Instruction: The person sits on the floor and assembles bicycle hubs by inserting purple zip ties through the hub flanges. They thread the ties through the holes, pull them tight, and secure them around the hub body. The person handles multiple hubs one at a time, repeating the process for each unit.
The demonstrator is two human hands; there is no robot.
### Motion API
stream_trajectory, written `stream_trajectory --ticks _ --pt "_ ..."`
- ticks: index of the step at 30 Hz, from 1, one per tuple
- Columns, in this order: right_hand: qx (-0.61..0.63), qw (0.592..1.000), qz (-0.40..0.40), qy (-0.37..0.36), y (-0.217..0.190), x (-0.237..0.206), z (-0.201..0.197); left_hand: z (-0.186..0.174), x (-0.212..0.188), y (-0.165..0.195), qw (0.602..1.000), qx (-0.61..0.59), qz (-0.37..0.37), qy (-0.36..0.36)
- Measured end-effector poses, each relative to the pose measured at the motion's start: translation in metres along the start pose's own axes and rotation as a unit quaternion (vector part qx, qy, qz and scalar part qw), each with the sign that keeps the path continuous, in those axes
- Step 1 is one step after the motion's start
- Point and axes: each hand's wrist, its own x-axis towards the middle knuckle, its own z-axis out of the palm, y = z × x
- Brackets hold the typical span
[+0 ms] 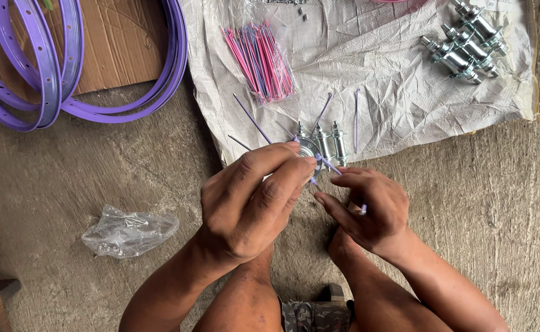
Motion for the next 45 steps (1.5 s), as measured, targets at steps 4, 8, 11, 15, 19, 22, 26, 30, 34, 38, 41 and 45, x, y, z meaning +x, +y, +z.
stream_trajectory --ticks 4,8,11,15,19,22,26,30,34,38,41,45 --pt "-0.021 0.996 0.081 -0.029 0.002 -0.002 -0.003 0.0 -0.001 0.0 1.0 -0.004 0.005 0.005" --pt "0.059 0.994 0.066 -0.066 0.003 0.007 -0.011 0.006 -0.002 0.0 1.0 -0.022 0.009 0.004" --pt "0.085 0.989 0.071 -0.095 -0.002 0.014 -0.016 0.008 -0.004 -0.001 1.0 -0.022 0.019 -0.002" --pt "0.082 0.988 0.075 -0.106 -0.008 0.018 -0.018 0.006 -0.005 -0.001 0.999 -0.014 0.026 -0.011" --pt "0.063 0.988 0.089 -0.105 -0.006 0.018 -0.02 0.004 -0.003 -0.001 0.999 -0.023 0.033 -0.02" --pt "0.06 0.99 0.073 -0.107 -0.003 0.014 -0.019 0.001 -0.002 -0.001 0.999 -0.025 0.038 -0.03" --pt "0.095 0.987 0.096 -0.088 -0.002 0.009 -0.016 0.006 -0.002 -0.004 0.999 -0.003 0.041 -0.019" --pt "0.196 0.969 0.132 -0.069 0.0 0.008 -0.028 0.005 -0.007 -0.007 1.0 -0.001 0.017 -0.024" --pt "0.038 0.993 0.081 -0.073 0.001 0.008 -0.049 0.003 -0.009 -0.008 0.999 0.012 0.015 -0.026" --pt "0.031 0.996 0.079 -0.005 0.003 0.009 -0.06 0.002 -0.009 -0.01 1.0 -0.009 0.018 -0.016" --pt "0.065 0.995 0.071 0.027 0.008 0.013 -0.068 0.0 -0.009 -0.013 0.999 -0.019 0.025 -0.02" --pt "0.135 0.987 0.078 0.038 0.015 0.015 -0.066 -0.002 -0.008 -0.016 0.999 -0.019 0.023 -0.03"
